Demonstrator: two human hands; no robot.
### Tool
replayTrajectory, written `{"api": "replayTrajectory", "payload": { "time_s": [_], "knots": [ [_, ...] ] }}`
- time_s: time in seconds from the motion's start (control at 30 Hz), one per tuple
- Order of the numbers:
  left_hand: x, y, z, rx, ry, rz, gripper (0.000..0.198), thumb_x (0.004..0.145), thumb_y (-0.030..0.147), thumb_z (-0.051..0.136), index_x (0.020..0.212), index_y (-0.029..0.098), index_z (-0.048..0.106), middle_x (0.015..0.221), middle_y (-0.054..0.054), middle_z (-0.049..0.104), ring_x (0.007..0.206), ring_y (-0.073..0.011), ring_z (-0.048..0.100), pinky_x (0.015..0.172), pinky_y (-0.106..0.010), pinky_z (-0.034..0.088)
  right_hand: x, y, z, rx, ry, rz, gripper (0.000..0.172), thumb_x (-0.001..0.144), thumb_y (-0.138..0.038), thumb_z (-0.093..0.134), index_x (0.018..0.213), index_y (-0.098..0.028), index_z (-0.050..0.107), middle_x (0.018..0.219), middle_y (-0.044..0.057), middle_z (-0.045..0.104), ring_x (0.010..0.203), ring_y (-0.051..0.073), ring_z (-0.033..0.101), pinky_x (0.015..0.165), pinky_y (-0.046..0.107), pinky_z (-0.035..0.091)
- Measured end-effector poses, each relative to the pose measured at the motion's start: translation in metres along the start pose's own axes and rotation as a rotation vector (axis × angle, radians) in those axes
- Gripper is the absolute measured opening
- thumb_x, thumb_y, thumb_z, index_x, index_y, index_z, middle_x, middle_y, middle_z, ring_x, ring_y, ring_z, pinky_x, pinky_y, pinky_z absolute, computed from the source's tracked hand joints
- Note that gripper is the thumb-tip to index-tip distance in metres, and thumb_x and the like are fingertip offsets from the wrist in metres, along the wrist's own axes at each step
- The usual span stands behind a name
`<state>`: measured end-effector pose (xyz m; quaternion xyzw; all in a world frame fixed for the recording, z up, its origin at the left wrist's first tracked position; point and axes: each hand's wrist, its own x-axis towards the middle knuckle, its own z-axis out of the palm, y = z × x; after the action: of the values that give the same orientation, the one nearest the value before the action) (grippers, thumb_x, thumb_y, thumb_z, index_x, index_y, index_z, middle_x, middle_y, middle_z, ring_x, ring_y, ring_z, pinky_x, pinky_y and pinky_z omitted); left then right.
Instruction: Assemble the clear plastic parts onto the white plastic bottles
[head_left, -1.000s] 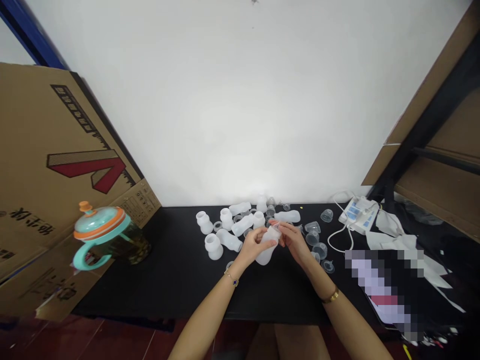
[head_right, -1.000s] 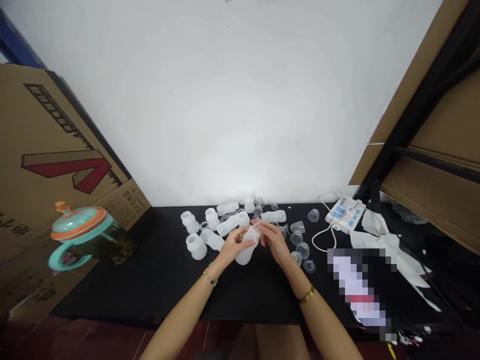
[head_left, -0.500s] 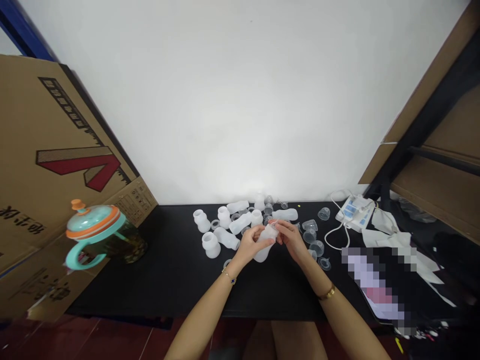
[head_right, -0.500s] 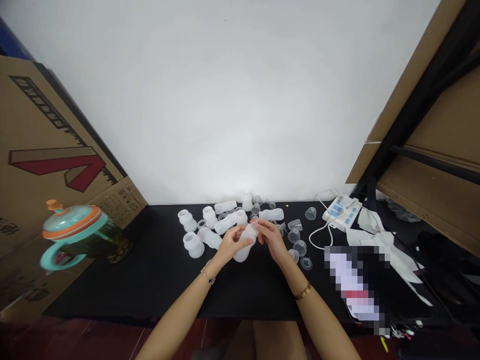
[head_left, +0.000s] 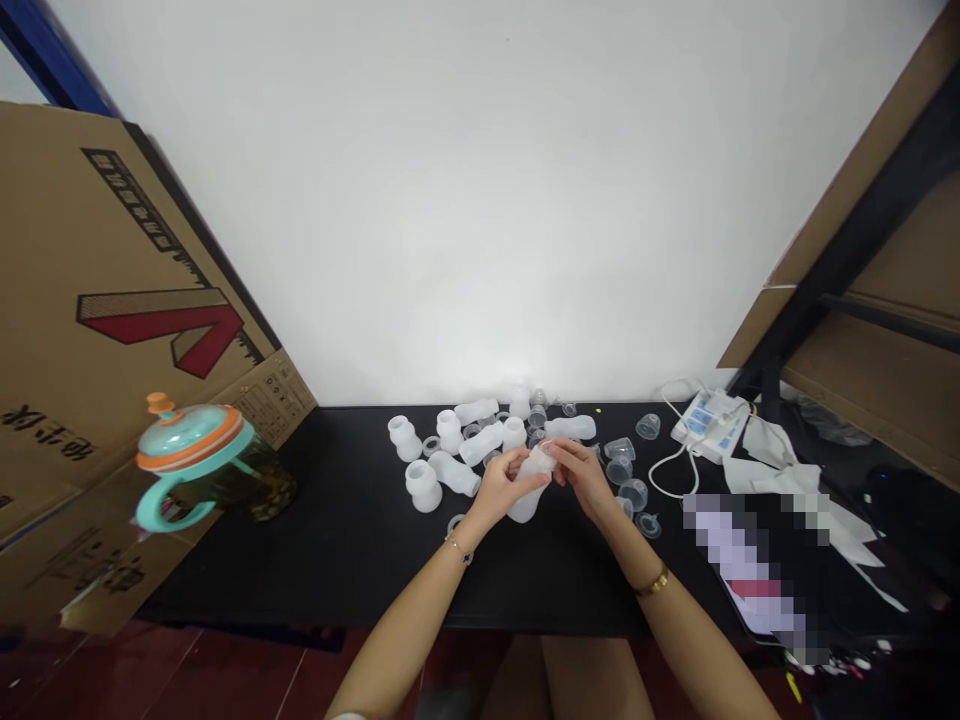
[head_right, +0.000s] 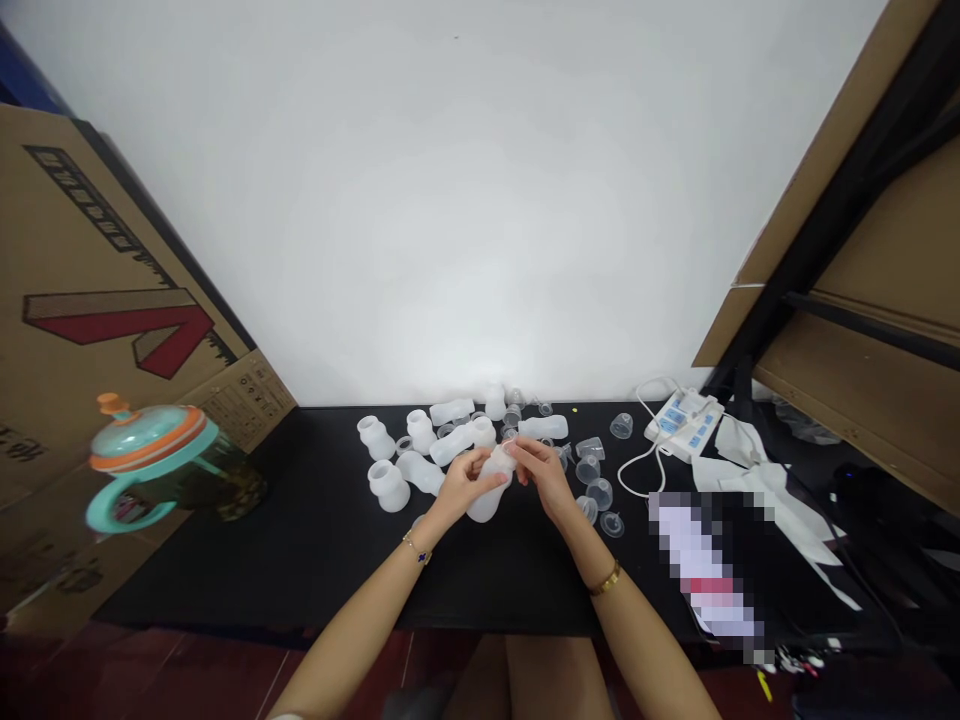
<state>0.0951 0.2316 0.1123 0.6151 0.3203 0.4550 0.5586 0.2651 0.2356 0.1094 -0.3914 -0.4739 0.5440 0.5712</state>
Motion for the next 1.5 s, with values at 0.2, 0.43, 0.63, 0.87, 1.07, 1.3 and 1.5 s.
{"api": "replayTrajectory", "payload": {
  "time_s": [0.2,0.43,0.63,0.87,1.07,1.3,1.5],
  "knots": [
    [-0.0007,0.002,0.0005,0.112,0.04,0.003,0.046,0.073,0.048,0.079,0.102,0.014,0.069,0.083,-0.005,0.071,0.078,-0.0201,0.064,0.07,-0.029,0.049,0.0009,0.0015,-0.0008,-0.027,0.001,0.007,0.033,0.075,-0.048,0.076,0.09,-0.018,0.077,0.063,0.001,0.061,0.047,0.009,0.042,0.043,0.024,0.031],
    [-0.0011,0.0001,0.0006,0.188,0.074,0.023,0.048,0.074,0.05,0.077,0.105,0.014,0.07,0.081,-0.005,0.071,0.076,-0.0193,0.063,0.066,-0.028,0.047,0.0022,0.0041,-0.0014,-0.035,0.023,0.014,0.034,0.073,-0.048,0.078,0.088,-0.017,0.076,0.057,-0.001,0.058,0.046,0.008,0.041,0.043,0.024,0.03],
    [-0.0012,-0.0007,0.0012,0.205,0.08,0.034,0.044,0.076,0.047,0.075,0.105,0.014,0.07,0.084,-0.005,0.071,0.077,-0.0189,0.063,0.069,-0.028,0.048,0.0033,0.0077,-0.0027,-0.051,0.037,0.008,0.035,0.073,-0.049,0.078,0.088,-0.016,0.076,0.053,-0.003,0.054,0.046,0.009,0.04,0.043,0.024,0.029],
    [-0.001,-0.0052,0.0014,0.262,0.129,0.031,0.047,0.074,0.05,0.076,0.105,0.015,0.071,0.082,-0.005,0.07,0.077,-0.0197,0.063,0.07,-0.029,0.05,0.0029,0.0059,-0.0011,-0.1,0.079,0.002,0.036,0.072,-0.051,0.078,0.085,-0.017,0.076,0.05,-0.004,0.051,0.044,0.009,0.039,0.043,0.025,0.029],
    [-0.0022,-0.0035,0.0022,0.306,0.135,0.05,0.046,0.075,0.049,0.075,0.105,0.014,0.071,0.083,-0.005,0.07,0.075,-0.0185,0.061,0.07,-0.028,0.048,0.0031,0.0072,-0.001,-0.121,0.113,-0.018,0.037,0.07,-0.052,0.079,0.082,-0.017,0.075,0.05,-0.004,0.051,0.044,0.009,0.04,0.043,0.025,0.03],
    [-0.0027,-0.005,0.0017,0.397,0.174,0.051,0.046,0.073,0.051,0.076,0.1,0.014,0.072,0.069,0.0,0.062,0.063,-0.014,0.052,0.06,-0.025,0.041,0.0038,0.0074,-0.001,-0.133,0.141,-0.028,0.037,0.067,-0.053,0.081,0.078,-0.018,0.073,0.052,-0.003,0.054,0.044,0.009,0.041,0.042,0.024,0.031],
    [-0.0024,-0.0077,0.001,0.434,0.183,0.053,0.049,0.071,0.052,0.076,0.102,0.014,0.072,0.068,0.0,0.061,0.063,-0.014,0.051,0.059,-0.025,0.04,0.0031,0.0054,-0.0004,-0.174,0.147,-0.053,0.039,0.065,-0.056,0.081,0.073,-0.019,0.071,0.058,-0.001,0.059,0.044,0.009,0.042,0.041,0.025,0.032]
  ]
}}
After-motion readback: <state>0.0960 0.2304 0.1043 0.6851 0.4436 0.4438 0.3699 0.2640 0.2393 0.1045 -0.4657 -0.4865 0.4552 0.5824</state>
